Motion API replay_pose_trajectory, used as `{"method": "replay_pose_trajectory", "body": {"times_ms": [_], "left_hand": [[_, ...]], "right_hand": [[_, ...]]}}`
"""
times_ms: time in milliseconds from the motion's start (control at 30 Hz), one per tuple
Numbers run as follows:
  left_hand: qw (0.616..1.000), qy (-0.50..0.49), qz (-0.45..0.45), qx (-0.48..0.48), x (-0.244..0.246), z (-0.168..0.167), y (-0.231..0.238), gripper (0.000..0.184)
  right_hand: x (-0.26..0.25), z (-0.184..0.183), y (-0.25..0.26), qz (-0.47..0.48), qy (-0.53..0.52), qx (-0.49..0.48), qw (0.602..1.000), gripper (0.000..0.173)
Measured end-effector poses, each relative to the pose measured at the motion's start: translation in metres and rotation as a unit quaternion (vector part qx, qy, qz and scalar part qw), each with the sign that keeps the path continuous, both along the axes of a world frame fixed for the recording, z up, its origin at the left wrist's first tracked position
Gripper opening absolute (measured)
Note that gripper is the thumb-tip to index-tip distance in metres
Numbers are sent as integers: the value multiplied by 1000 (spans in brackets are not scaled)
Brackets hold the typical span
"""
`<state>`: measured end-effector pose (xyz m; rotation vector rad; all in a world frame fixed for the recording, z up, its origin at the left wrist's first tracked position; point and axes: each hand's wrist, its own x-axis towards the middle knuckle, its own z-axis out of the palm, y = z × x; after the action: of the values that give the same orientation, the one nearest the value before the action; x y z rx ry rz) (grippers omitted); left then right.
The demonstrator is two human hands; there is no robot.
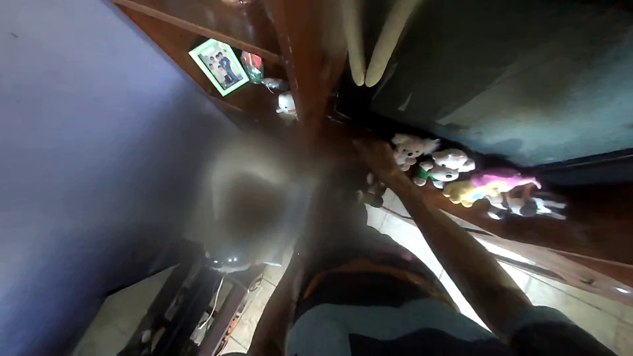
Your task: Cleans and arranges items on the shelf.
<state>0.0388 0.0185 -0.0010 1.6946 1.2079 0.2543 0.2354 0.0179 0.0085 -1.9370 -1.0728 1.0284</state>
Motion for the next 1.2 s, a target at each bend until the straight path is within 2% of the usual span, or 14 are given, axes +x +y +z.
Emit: {"method": "replay_pose_trajectory", "body": {"times_ms": [67, 133, 200, 267, 367, 467, 533, 633, 733, 800, 867, 967, 1100, 1200], "left_hand": [[997, 60, -38, 6, -2, 6, 7, 89], [992, 94, -78, 15, 1, 13, 11, 77], [991, 84, -93, 43, 5, 14, 11, 66], [989, 93, -114, 20, 7, 13, 11, 67], [988, 41, -114, -94, 3, 18, 13, 68], [977, -46, -10, -208, -4, 20, 11, 38], [966, -102, 75, -226, -14, 1, 8, 42], [962, -149, 96, -208, -30, -22, 2, 63], [961, -178, 108, -183, -32, -26, -9, 56], [961, -159, 105, -198, -23, -10, -14, 44], [961, -137, 77, -227, -16, 2, -12, 45], [958, -132, 105, -232, -11, -8, -12, 41], [958, -73, 147, -235, -9, -11, -11, 36], [962, -56, 147, -225, -11, -16, -5, 38]], "right_hand": [[6, 15, -9, -6, -22, 76, 997, 39], [-1, 38, -13, 76, -58, 131, 987, 28], [-18, 47, -12, 200, -99, 45, 974, 51], [-25, 35, -13, 228, -105, -18, 968, 56], [-19, 20, -11, 175, -72, -13, 982, 38], [-14, 17, -11, 110, -53, 41, 992, 28], [-11, 16, -9, 59, -45, 86, 994, 26], [-8, 13, -7, -6, -55, 145, 988, 29], [-17, 9, -5, -29, -93, 172, 980, 29], [-27, 3, -2, -25, -122, 169, 978, 30], [-34, 2, -1, -11, -141, 165, 976, 29], [-37, -2, -1, 5, -126, 163, 979, 25], [-22, -3, 1, -9, -142, 147, 979, 31], [-36, 17, -3, 21, -234, 313, 920, 23]]}}
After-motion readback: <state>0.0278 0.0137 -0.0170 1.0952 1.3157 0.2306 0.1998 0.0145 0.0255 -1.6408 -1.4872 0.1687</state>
